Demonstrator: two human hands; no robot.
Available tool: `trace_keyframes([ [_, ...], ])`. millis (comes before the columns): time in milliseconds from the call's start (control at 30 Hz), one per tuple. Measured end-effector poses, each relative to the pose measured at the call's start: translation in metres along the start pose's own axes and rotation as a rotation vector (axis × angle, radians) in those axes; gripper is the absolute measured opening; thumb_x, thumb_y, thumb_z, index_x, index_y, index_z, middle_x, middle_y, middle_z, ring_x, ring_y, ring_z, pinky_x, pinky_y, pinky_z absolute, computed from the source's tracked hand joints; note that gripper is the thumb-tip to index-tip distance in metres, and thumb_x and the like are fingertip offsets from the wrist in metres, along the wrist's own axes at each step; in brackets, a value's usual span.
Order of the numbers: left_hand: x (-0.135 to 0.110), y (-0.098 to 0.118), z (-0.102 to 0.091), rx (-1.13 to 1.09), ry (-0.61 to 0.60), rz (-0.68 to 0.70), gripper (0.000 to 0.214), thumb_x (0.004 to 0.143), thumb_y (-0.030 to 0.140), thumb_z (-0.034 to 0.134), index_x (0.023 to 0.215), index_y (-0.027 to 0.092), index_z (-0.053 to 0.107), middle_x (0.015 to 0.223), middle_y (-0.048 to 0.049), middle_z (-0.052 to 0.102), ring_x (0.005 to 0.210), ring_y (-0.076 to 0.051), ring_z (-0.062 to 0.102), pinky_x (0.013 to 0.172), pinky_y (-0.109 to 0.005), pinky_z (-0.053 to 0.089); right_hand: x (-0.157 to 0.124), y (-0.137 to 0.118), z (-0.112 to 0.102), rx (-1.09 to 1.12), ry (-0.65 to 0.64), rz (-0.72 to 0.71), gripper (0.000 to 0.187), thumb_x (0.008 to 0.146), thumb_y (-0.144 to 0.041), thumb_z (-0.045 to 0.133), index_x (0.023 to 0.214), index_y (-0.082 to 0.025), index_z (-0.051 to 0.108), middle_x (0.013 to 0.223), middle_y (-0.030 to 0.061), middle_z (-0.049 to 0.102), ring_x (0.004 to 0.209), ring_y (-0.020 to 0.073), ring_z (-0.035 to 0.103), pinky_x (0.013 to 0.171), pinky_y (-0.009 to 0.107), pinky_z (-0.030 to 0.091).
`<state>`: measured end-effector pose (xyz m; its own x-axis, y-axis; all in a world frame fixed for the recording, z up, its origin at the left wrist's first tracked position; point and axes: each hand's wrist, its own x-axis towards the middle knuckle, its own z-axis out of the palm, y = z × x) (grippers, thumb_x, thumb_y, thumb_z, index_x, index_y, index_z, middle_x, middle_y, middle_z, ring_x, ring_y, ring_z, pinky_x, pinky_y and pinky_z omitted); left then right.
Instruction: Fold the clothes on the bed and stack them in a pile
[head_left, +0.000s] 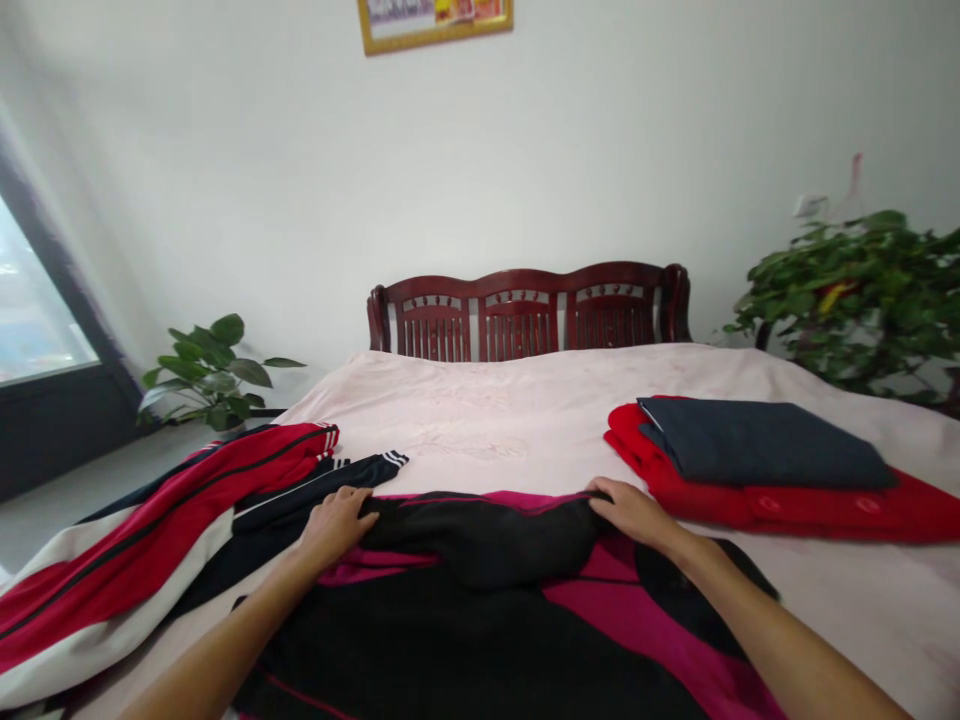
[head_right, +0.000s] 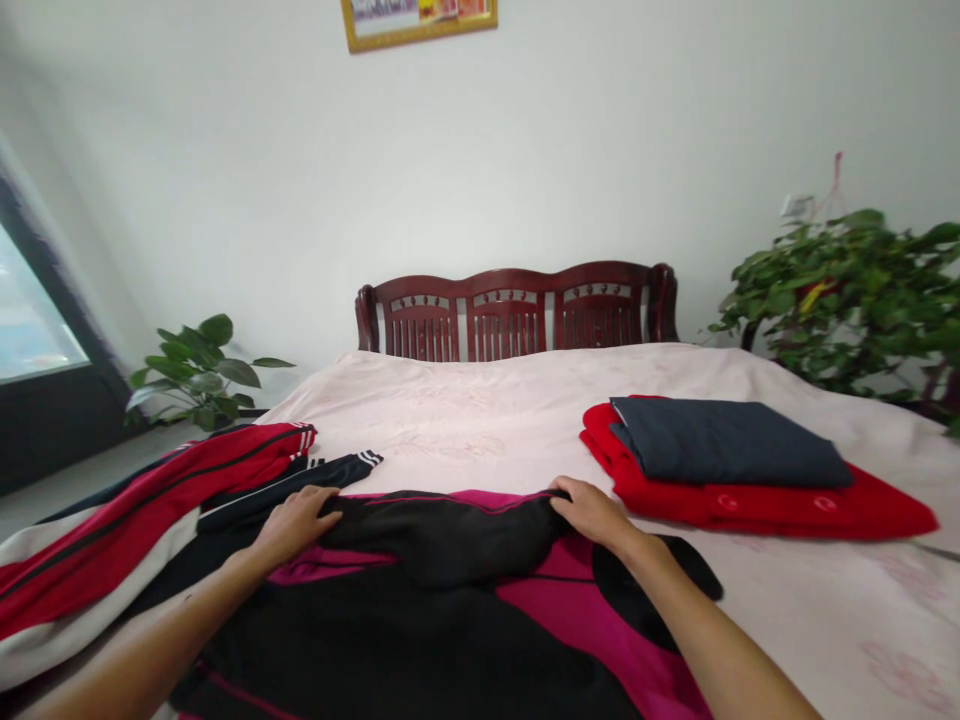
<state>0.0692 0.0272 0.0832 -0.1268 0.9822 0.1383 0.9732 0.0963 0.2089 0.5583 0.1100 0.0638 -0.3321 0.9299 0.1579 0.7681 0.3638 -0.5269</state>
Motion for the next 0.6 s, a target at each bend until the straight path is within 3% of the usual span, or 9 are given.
trace_keyframes([
  [100, 0.012, -0.008, 0.004, 0.039, -0.044, -0.036, 0.041, 0.076, 0.038, 0.063, 0.113, 0.020, 0.065, 0.114, -0.0150, 0.062, 0.107, -0.036, 0.060, 0.088, -0.047, 0.045, 0.007, 0.005, -0.003, 0.025, 0.084, 0.047, 0.026, 0.088, -0.036, 0.044, 0.095, -0.021, 0.065, 0.097, 0.0056, 0.071, 0.092, 0.0213, 0.063, 0.078, 0.029, 0.044],
  [200, 0.023, -0.011, 0.002, -0.052, 0.002, -0.019, 0.021, 0.076, 0.031, 0.062, 0.094, 0.021, 0.065, 0.101, -0.0090, 0.064, 0.101, -0.030, 0.061, 0.089, -0.041, 0.044, 0.014, 0.007, -0.003, -0.172, 0.136, 0.193, 0.027, 0.090, -0.039, 0.047, 0.099, -0.022, 0.066, 0.098, 0.0062, 0.071, 0.091, 0.0225, 0.064, 0.074, 0.030, 0.044],
  [333, 0.038, -0.017, -0.001, -0.210, 0.045, -0.076, 0.019, 0.082, 0.035, 0.057, 0.093, 0.020, 0.059, 0.089, -0.0042, 0.065, 0.090, -0.023, 0.063, 0.083, -0.033, 0.046, 0.016, -0.013, 0.003, -0.381, 0.233, 0.229, 0.028, 0.085, -0.024, 0.055, 0.110, -0.019, 0.065, 0.112, 0.0117, 0.067, 0.107, 0.0281, 0.059, 0.086, 0.037, 0.041],
  [467, 0.038, -0.023, 0.009, -0.422, 0.019, -0.207, 0.036, 0.082, 0.042, 0.058, 0.104, 0.014, 0.057, 0.086, -0.0048, 0.067, 0.081, -0.022, 0.067, 0.069, -0.029, 0.051, -0.002, -0.064, 0.018, -0.330, 0.376, -0.064, 0.024, 0.089, -0.018, 0.046, 0.104, -0.019, 0.065, 0.107, 0.0086, 0.065, 0.106, 0.0231, 0.056, 0.092, 0.034, 0.039],
  [533, 0.034, -0.023, 0.014, -0.516, -0.010, -0.261, 0.039, 0.082, 0.038, 0.058, 0.111, 0.013, 0.057, 0.082, -0.0034, 0.068, 0.072, -0.020, 0.068, 0.059, -0.027, 0.052, -0.017, -0.091, 0.032, -0.230, 0.281, -0.258, 0.019, 0.091, -0.022, 0.047, 0.099, -0.021, 0.064, 0.101, 0.0047, 0.065, 0.097, 0.0191, 0.058, 0.087, 0.030, 0.041],
  [600, 0.032, -0.020, 0.017, -0.577, -0.009, -0.303, 0.037, 0.082, 0.029, 0.057, 0.116, 0.012, 0.055, 0.078, -0.0019, 0.067, 0.066, -0.019, 0.067, 0.054, -0.026, 0.052, -0.033, -0.113, 0.048, -0.229, 0.151, -0.402, 0.023, 0.086, -0.027, 0.056, 0.108, -0.024, 0.063, 0.104, 0.0034, 0.064, 0.098, 0.0204, 0.056, 0.088, 0.033, 0.040],
])
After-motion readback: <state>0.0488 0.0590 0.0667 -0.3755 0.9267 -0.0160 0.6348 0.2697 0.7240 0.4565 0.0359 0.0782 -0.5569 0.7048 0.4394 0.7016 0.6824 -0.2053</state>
